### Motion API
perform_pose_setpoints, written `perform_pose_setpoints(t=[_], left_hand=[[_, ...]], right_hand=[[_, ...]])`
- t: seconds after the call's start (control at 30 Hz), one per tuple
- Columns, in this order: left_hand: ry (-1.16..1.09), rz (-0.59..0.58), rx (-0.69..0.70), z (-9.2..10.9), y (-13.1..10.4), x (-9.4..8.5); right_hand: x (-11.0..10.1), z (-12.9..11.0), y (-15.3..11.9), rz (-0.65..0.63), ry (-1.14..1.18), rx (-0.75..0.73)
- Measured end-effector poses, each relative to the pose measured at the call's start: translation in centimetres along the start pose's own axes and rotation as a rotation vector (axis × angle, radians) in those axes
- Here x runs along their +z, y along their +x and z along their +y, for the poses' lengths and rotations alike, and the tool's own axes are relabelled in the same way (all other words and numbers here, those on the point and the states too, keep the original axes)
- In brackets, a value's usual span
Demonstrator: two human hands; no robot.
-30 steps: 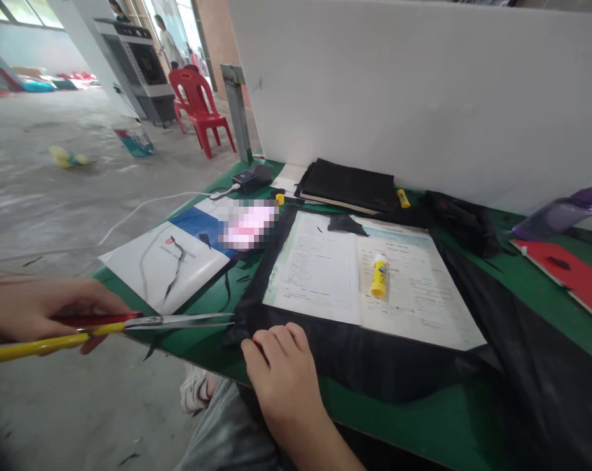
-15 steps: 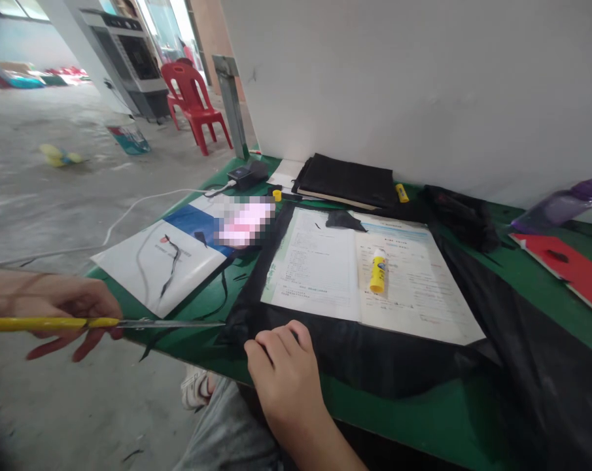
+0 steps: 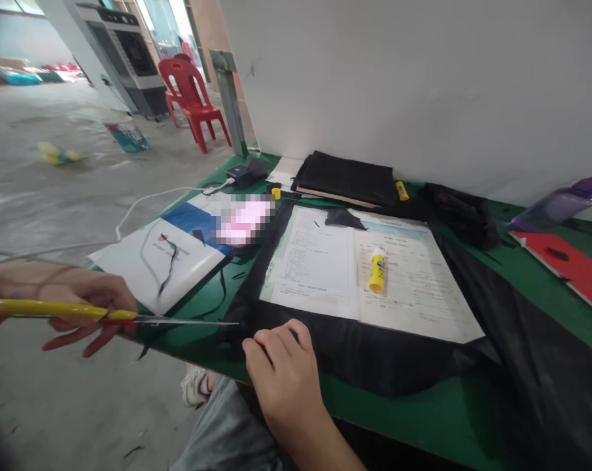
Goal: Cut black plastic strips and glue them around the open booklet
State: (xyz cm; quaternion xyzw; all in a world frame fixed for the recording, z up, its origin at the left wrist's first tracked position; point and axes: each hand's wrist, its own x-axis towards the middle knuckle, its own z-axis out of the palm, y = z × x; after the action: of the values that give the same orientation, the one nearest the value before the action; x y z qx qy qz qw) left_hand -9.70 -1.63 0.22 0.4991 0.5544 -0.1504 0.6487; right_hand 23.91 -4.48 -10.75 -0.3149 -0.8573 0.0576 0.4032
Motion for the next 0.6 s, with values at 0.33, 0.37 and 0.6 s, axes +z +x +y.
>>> perform_pose_setpoints(t=[0.33, 0.37, 0.6], left_hand=[[0.042, -0.03, -0.002, 1.8, 0.6, -0.1], [0.044, -0.031, 0.0, 1.8, 0.6, -0.1], [0.021, -0.038, 0.018, 1.4, 1.4, 0.0]], right_hand=[[-0.2, -0.1, 0.2, 0.011, -0.008, -0.004], [-0.2, -0.1, 0.3, 0.014, -0.013, -0.006], [-0.2, 0.1, 0.3, -0.023, -0.022, -0.016]])
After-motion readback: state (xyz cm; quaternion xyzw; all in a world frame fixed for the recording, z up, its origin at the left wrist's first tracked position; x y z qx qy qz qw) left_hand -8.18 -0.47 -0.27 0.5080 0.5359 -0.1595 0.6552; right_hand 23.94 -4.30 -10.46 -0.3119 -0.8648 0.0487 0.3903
